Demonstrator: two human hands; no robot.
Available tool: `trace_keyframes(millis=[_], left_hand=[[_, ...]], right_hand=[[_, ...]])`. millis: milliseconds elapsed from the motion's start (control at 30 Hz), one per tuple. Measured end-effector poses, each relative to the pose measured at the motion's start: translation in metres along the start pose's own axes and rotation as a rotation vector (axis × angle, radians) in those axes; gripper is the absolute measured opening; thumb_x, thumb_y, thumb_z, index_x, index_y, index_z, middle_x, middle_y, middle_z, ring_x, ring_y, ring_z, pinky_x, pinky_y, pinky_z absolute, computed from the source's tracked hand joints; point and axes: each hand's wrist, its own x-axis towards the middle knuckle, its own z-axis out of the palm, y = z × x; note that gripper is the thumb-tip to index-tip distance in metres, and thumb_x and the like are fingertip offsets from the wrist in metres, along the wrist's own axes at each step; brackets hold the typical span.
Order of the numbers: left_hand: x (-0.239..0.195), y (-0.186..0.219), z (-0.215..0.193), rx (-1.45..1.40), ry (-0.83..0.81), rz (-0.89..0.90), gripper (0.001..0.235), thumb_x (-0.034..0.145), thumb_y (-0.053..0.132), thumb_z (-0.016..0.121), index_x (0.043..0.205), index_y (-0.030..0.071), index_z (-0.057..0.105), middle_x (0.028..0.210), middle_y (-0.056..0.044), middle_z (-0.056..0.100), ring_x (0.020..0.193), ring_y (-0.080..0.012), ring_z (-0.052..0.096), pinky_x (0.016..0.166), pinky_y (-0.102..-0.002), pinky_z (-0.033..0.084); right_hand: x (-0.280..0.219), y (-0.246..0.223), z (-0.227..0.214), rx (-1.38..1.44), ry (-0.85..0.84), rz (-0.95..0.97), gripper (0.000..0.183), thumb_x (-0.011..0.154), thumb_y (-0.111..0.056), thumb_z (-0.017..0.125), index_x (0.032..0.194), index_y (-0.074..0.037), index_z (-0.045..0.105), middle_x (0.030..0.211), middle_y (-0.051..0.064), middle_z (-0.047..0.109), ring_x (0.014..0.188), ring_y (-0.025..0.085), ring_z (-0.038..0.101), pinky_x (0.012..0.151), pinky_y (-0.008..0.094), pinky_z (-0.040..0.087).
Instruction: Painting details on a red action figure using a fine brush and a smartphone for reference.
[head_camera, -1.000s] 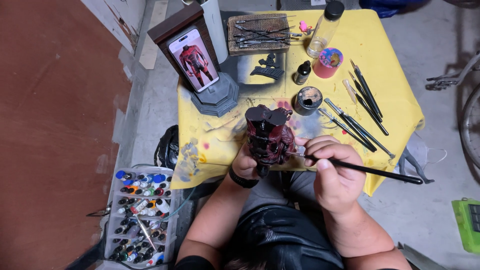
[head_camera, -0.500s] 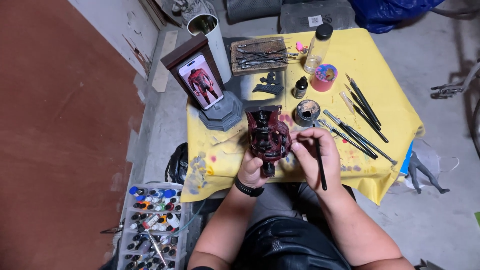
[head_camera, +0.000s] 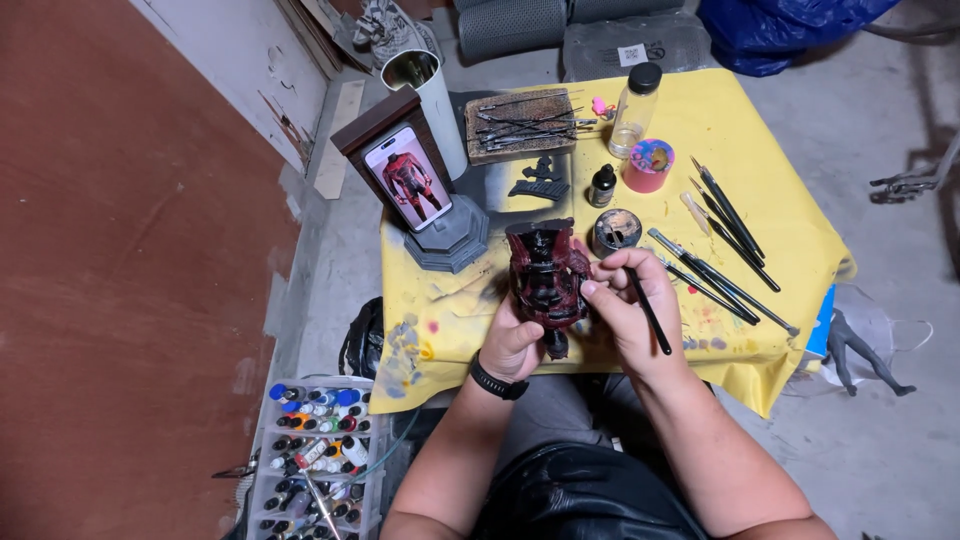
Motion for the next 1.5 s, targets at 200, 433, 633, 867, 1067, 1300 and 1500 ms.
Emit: trace_keyframes(millis=[200,433,633,867,1067,1300,1500], left_hand=[[-0.004,0.029,0.019,0.11,-0.06,-0.113,0.095,0.069,-0.013,0.08,0.153,0.004,0.039,0.145,-0.021,0.056,0.135,-0.0333,0.054,0.114,-0.049,0.045],[0.0,0.086,0.031,0.796,-0.158,0.139,0.114,0.071,0.021,0.094,0.16,0.005,0.024,0.159,-0.018,0.04,0.15,-0.0278,0.033,0.125,-0.042,0.025],[0.002,0.109,0.046,1.028,-0.182,0.122,0.109,0.073,0.029,0.094,0.157,0.001,0.03,0.16,-0.016,0.04,0.148,-0.0258,0.035,0.122,-0.039,0.03],[0.015,0.123,0.074,1.223,-0.274,0.163,0.075,0.08,0.038,0.086,0.139,0.001,0.058,0.138,-0.016,0.06,0.134,-0.0309,0.056,0.115,-0.044,0.042],[0.026,0.122,0.083,1.335,-0.228,0.142,0.048,0.085,0.027,0.083,0.128,0.008,0.069,0.122,-0.011,0.07,0.116,-0.0283,0.067,0.104,-0.043,0.051],[0.049,0.126,0.098,1.392,-0.364,0.146,0.031,0.088,0.014,0.078,0.118,0.007,0.073,0.122,-0.018,0.07,0.114,-0.04,0.068,0.1,-0.052,0.052],[0.07,0.129,0.105,1.445,-0.603,0.065,0.027,0.095,0.018,0.067,0.117,0.004,0.071,0.11,-0.02,0.072,0.106,-0.0447,0.068,0.095,-0.054,0.053]], right_hand=[[0.011,-0.019,-0.009,-0.098,-0.024,-0.08,0.042,0.084,0.006,0.081,0.115,-0.002,0.054,0.101,0.012,0.075,0.087,0.01,0.069,0.083,0.024,0.056],[0.01,-0.063,-0.012,-0.675,-0.12,-0.393,0.036,0.078,-0.013,0.093,0.103,-0.005,0.068,0.103,0.009,0.079,0.098,0.026,0.074,0.097,0.038,0.054],[0.009,-0.072,-0.016,-0.782,-0.216,-0.571,0.025,0.086,-0.014,0.085,0.102,-0.006,0.068,0.101,0.01,0.078,0.097,0.035,0.072,0.09,0.045,0.056],[0.012,-0.071,-0.015,-0.846,-0.306,-0.679,0.017,0.092,-0.015,0.079,0.102,-0.007,0.068,0.101,0.009,0.078,0.096,0.036,0.072,0.086,0.046,0.057],[0.018,-0.076,-0.015,-0.917,-0.398,-0.778,0.012,0.094,-0.015,0.075,0.101,-0.009,0.067,0.1,0.01,0.076,0.098,0.039,0.071,0.084,0.051,0.056],[0.034,-0.061,-0.031,-1.023,-0.544,-0.844,0.01,0.095,-0.016,0.07,0.101,-0.01,0.066,0.098,0.011,0.074,0.103,0.039,0.071,0.091,0.055,0.055],[0.048,-0.08,-0.024,-1.088,-0.646,-0.889,0.01,0.093,-0.013,0.069,0.101,-0.008,0.065,0.091,0.014,0.07,0.101,0.04,0.07,0.094,0.057,0.056]])
